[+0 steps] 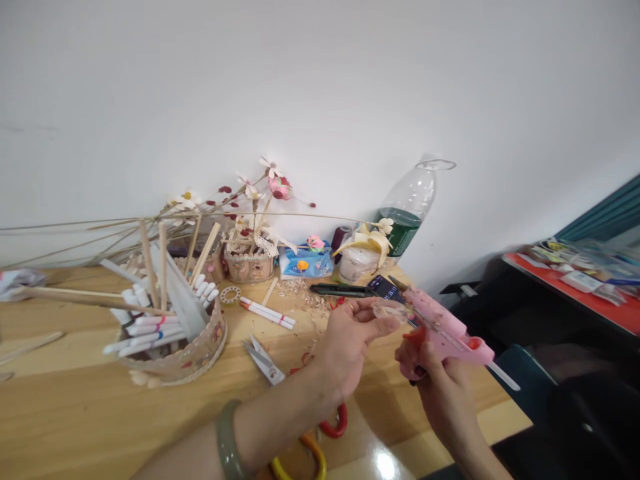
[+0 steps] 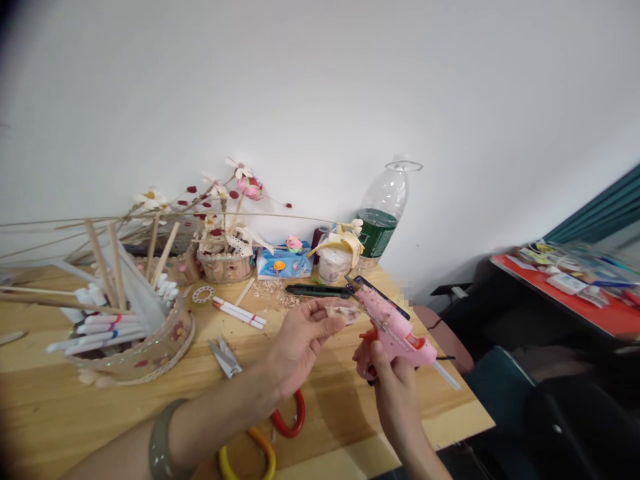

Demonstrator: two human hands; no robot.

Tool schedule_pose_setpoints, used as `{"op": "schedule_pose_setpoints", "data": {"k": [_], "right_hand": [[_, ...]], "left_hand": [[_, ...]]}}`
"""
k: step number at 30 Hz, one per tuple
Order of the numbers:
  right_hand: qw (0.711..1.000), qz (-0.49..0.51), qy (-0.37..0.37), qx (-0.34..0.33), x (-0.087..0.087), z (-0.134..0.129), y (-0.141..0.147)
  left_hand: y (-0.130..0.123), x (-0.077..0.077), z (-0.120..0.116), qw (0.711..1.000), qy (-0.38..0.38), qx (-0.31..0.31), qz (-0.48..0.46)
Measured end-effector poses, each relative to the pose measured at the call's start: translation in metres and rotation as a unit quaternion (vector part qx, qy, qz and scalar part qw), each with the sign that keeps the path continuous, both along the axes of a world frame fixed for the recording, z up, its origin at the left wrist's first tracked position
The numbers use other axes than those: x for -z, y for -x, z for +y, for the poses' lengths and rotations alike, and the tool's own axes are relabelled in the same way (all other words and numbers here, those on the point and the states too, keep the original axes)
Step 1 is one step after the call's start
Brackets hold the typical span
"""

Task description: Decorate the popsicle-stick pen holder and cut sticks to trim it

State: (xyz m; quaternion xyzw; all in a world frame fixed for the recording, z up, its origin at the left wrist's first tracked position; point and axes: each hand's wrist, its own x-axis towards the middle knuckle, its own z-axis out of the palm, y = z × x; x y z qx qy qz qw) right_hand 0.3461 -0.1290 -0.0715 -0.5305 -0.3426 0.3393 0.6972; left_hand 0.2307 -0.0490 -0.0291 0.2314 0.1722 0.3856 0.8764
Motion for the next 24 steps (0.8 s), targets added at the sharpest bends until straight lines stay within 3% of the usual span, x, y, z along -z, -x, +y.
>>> {"op": "schedule_pose_setpoints", "data": {"k": [9,16,24], "right_hand": [[0.961,0.25,-0.006,-0.119,-0.015,-0.001,0.004],[0.906,0.376,-0.012,-0.193,-0.017,-0.002,0.0],[0.838,0.471,-0.004,-0.275,-0.008,-0.005,-0.012]], "left_hand": [[0.0,0.001,0.001,0.998,0.055,-0.013,-0.011],[0.0,0.004,0.005,0.998,0.053,-0.007,-0.022],[-0.001,0.005,0.006,0.998,0.054,0.002,-0.026]]}}
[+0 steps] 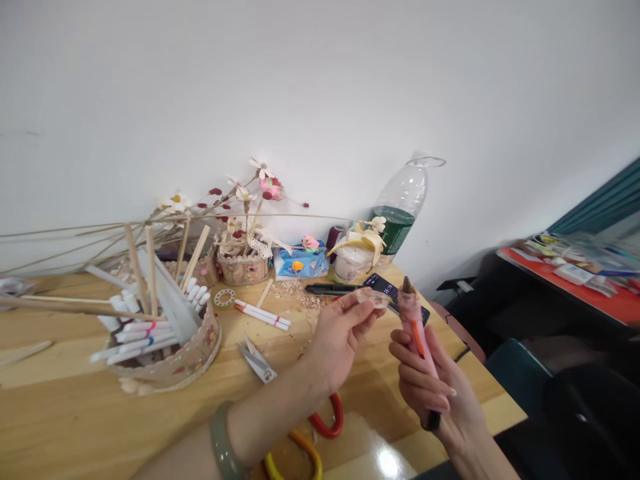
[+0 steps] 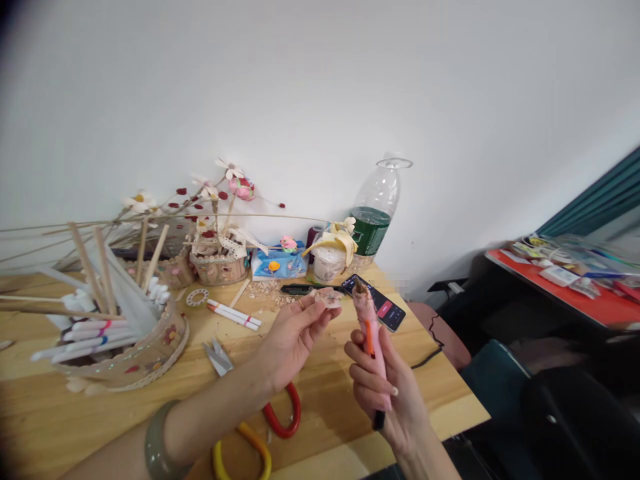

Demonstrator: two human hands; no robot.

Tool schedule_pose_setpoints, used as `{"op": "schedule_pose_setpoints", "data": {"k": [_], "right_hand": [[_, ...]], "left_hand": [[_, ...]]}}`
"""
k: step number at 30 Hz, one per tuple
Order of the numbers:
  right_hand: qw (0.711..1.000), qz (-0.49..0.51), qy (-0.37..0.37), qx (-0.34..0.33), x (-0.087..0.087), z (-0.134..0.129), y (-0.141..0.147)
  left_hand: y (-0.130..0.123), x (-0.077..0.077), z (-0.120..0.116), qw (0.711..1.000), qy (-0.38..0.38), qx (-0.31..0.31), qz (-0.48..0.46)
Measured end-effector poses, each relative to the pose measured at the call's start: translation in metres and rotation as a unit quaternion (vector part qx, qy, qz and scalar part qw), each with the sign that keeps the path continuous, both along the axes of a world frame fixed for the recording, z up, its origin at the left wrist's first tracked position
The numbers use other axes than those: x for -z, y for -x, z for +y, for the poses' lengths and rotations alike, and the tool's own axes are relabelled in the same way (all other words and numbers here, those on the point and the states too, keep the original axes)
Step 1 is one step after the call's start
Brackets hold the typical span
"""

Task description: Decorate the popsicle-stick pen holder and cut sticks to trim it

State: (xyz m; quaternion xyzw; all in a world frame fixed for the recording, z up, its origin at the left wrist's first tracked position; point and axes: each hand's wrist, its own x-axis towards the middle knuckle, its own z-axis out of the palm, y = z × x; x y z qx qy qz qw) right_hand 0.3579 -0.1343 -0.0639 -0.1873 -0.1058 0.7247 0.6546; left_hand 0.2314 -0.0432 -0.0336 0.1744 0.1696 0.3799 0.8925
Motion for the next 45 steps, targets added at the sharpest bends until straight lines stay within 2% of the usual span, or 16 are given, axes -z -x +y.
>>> {"op": "schedule_pose_setpoints", "data": {"k": [6,11,17,21,25,29,32,38,41,45], "right_hand": [[0.998,0.054,-0.006,-0.032,-0.001,-0.001,-0.003],[0.996,0.079,-0.007,-0.031,-0.004,-0.004,0.0],[0.999,0.037,-0.012,-0.02,-0.003,-0.005,0.003],[0.997,0.033,-0.045,-0.058,0.003,-0.005,0.002],[0.99,0.04,-0.072,-0.115,0.008,-0.004,0.003],[0.981,0.003,-0.107,-0.164,0.008,-0.003,0.005],[0.988,-0.027,-0.085,-0.128,0.005,-0.004,0.008],[0.988,-0.118,-0.036,-0.095,-0.001,-0.007,0.013],[0.987,-0.133,-0.045,-0.084,0.0,-0.007,0.017],[0.986,-0.156,-0.063,-0.013,-0.004,-0.005,0.023]], "left_hand": [[-0.001,0.003,0.0,1.0,-0.025,0.003,0.005],[-0.002,0.004,0.0,0.999,-0.036,0.011,0.01],[-0.003,0.006,-0.007,0.995,-0.081,0.009,0.051],[-0.004,0.009,-0.014,0.99,-0.114,-0.004,0.087],[-0.004,0.009,-0.02,0.988,-0.137,-0.008,0.071],[-0.003,0.005,-0.024,0.988,-0.134,-0.014,0.075],[-0.002,0.002,-0.026,0.989,-0.125,-0.02,0.082],[0.001,-0.005,-0.029,0.99,-0.11,-0.019,0.089],[0.003,-0.009,-0.031,0.991,-0.094,-0.017,0.095],[0.004,-0.013,-0.033,0.991,-0.09,-0.027,0.094]]}}
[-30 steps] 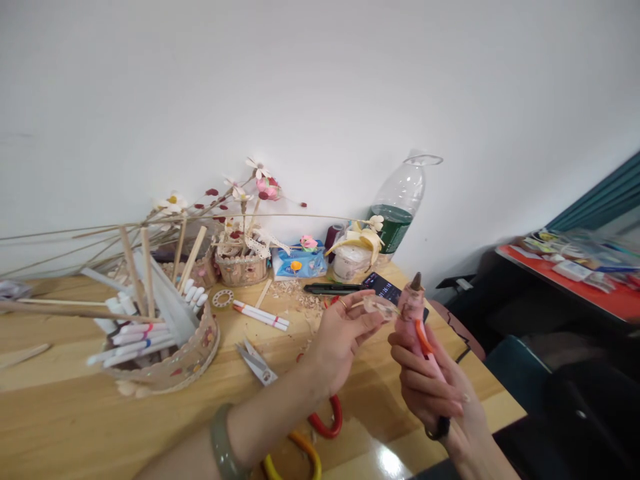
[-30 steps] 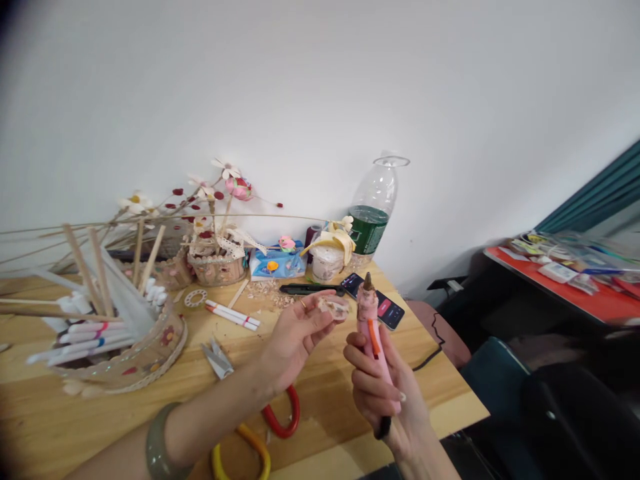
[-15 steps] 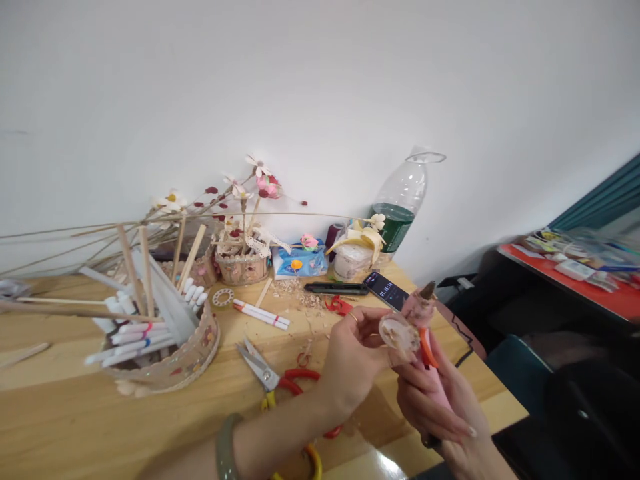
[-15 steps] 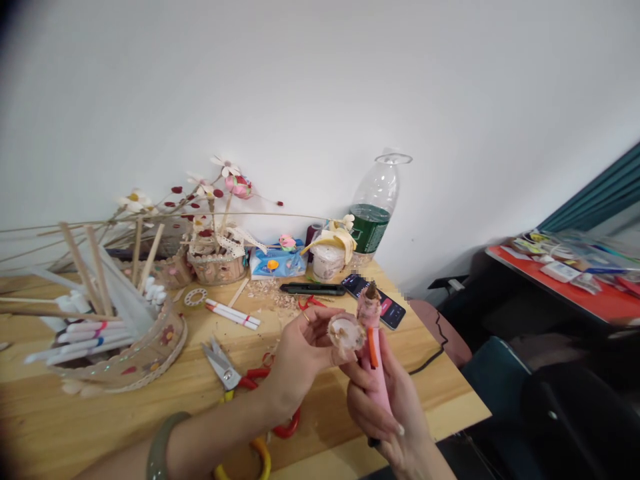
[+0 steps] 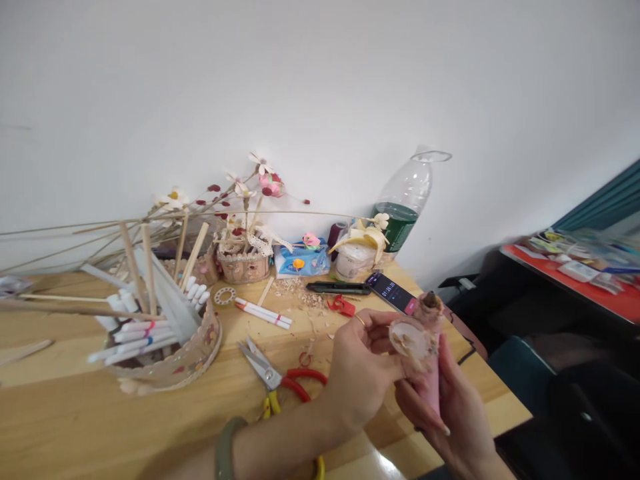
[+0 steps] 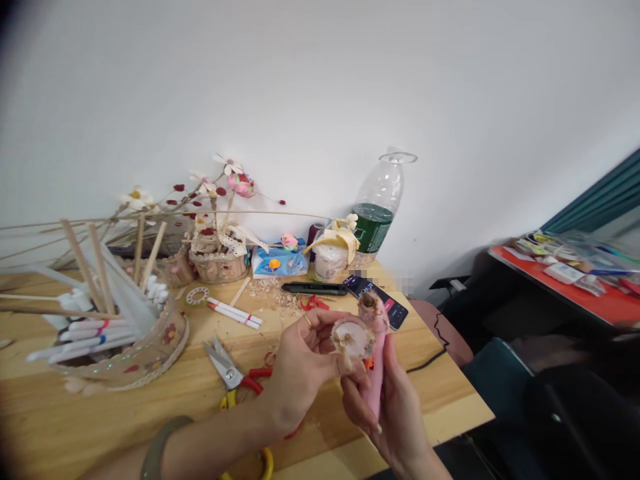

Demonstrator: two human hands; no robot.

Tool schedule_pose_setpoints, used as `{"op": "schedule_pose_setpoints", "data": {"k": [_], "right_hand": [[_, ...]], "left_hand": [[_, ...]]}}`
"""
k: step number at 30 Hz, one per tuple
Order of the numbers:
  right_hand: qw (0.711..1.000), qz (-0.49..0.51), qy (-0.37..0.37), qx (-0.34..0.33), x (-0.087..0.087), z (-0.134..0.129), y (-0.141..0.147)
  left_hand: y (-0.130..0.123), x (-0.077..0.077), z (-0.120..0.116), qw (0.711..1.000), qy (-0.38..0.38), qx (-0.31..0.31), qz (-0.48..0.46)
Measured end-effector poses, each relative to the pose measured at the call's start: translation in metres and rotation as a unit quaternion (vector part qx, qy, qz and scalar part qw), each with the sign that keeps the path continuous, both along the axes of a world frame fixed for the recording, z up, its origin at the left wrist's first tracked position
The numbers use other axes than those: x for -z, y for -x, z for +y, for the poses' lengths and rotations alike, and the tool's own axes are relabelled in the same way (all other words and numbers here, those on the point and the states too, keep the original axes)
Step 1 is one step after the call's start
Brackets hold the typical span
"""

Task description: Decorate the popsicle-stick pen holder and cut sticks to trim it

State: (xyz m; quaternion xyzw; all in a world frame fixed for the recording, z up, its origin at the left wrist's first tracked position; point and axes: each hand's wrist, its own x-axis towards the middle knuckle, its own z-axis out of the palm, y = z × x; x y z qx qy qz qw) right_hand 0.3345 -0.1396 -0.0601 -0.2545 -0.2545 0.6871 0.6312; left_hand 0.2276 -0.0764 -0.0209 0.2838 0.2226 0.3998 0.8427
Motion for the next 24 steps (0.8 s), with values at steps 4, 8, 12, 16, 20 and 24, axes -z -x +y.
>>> {"op": "schedule_pose_setpoints", "data": {"k": [4,8,12,16,20,24], "right_hand": [[1.0,-0.006,0.001,0.021,-0.0064,0.0022,0.0013],[1.0,-0.001,0.006,0.008,-0.0049,0.0037,-0.0011],[1.0,0.02,-0.001,-0.012,0.0009,0.0033,-0.0017],[1.0,0.006,0.01,0.013,0.0021,0.002,0.0002],[0.999,-0.019,0.01,0.044,0.0019,0.0006,0.001],[0.997,-0.053,-0.001,0.064,0.0013,-0.0009,0.0012]], "left_hand": [[0.0007,-0.0033,0.0025,1.0,0.008,0.004,-0.005],[0.0003,-0.004,0.0059,1.0,0.01,0.009,0.006],[-0.0003,-0.0016,0.0073,1.0,0.021,0.018,-0.003],[0.0003,-0.0002,0.0066,0.999,0.024,0.021,-0.009],[0.0018,-0.001,0.005,0.999,0.024,0.018,-0.02],[0.0021,-0.0011,0.0042,0.999,0.025,0.019,-0.035]]}}
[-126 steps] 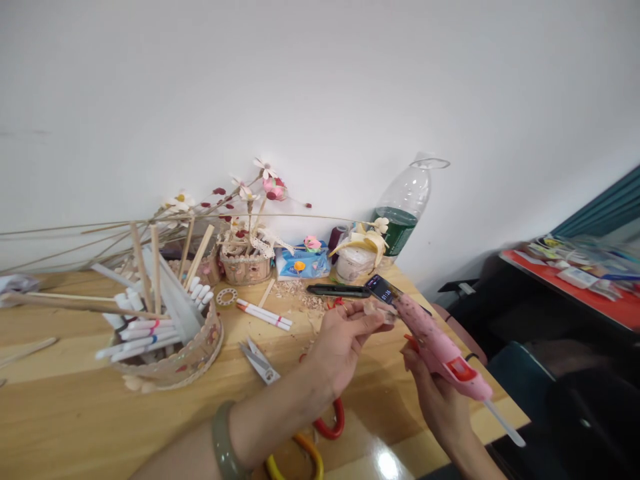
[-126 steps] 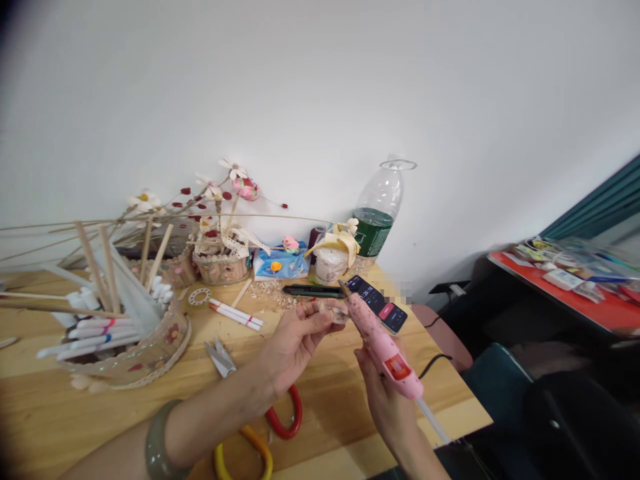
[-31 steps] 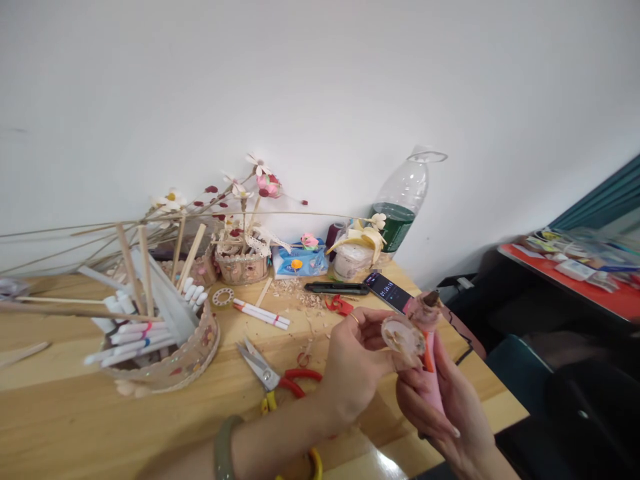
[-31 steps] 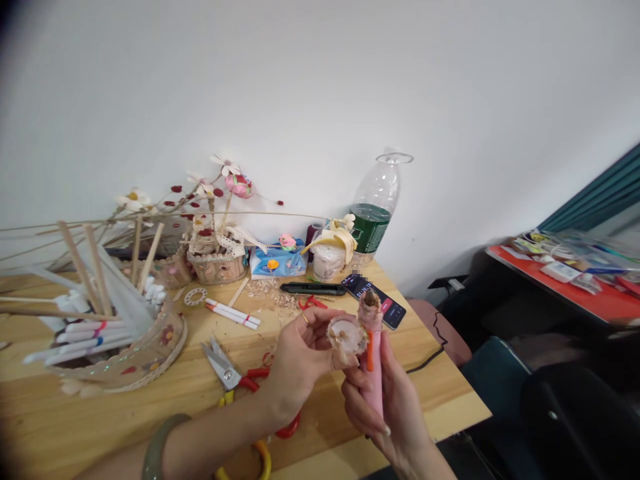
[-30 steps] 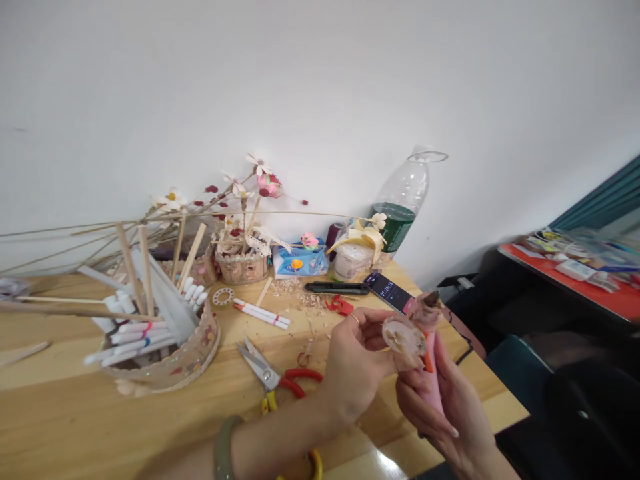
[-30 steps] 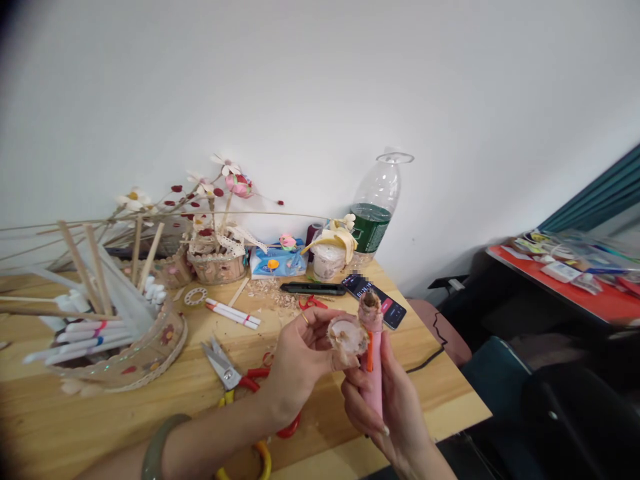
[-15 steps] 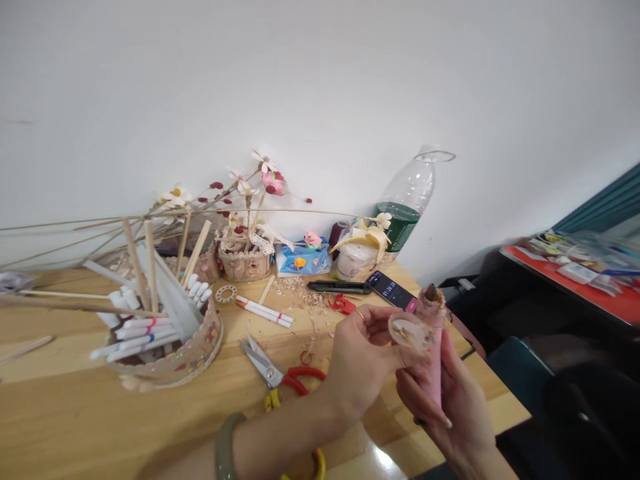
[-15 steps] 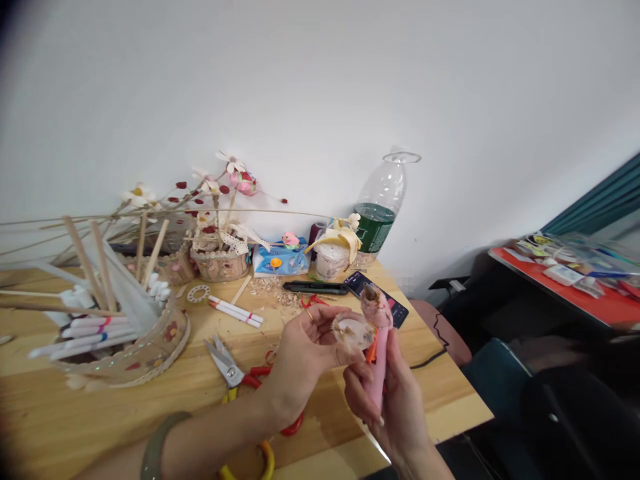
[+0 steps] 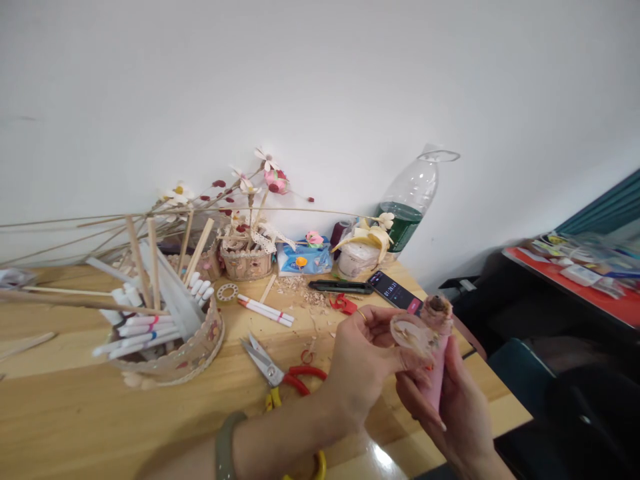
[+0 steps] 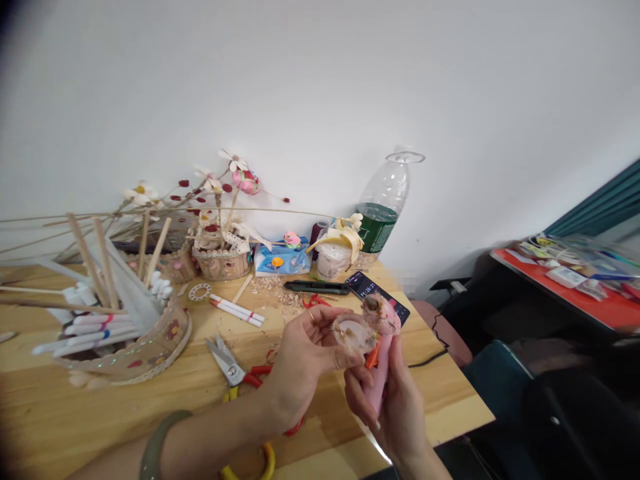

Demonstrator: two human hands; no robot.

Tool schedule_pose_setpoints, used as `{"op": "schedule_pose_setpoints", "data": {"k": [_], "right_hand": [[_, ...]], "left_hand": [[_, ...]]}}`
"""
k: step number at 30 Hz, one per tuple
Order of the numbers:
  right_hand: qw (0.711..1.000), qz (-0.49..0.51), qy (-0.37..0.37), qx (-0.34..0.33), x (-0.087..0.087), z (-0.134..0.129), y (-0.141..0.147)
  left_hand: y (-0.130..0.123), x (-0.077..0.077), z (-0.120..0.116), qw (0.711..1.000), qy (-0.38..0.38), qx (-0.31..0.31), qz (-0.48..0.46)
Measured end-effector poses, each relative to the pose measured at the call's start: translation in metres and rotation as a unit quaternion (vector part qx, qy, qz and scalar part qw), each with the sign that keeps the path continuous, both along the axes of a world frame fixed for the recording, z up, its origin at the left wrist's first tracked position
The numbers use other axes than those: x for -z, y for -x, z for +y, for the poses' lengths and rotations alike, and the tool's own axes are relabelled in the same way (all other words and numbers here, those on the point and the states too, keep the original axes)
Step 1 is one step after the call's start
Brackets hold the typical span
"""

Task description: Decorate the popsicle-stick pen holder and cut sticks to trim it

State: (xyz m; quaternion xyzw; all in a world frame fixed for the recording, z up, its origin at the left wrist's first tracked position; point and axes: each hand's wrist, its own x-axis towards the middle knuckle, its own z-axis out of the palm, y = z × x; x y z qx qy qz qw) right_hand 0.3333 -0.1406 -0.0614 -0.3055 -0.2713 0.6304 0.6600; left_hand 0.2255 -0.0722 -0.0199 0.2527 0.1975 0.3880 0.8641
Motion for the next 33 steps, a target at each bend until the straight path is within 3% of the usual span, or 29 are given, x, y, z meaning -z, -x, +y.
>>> {"op": "schedule_pose_setpoints", "data": {"k": [8,14,26,31,33], "right_hand": [[0.996,-0.062,-0.031,0.056,-0.005,0.001,0.003],[0.985,-0.101,-0.008,0.139,-0.001,-0.001,-0.001],[0.984,-0.108,-0.033,0.14,0.001,0.001,-0.003],[0.984,-0.101,-0.057,0.139,-0.003,0.0,-0.001],[0.989,-0.05,-0.051,0.133,-0.007,-0.001,-0.002]], "left_hand": [[0.001,0.0,-0.001,1.0,-0.006,0.012,-0.018],[0.002,-0.002,0.0,1.0,0.005,0.018,-0.022],[0.002,-0.001,0.0,0.999,-0.002,0.028,-0.035],[0.001,-0.001,0.013,0.998,-0.007,-0.022,-0.064],[-0.001,0.001,0.019,0.996,-0.01,-0.052,-0.069]]}}
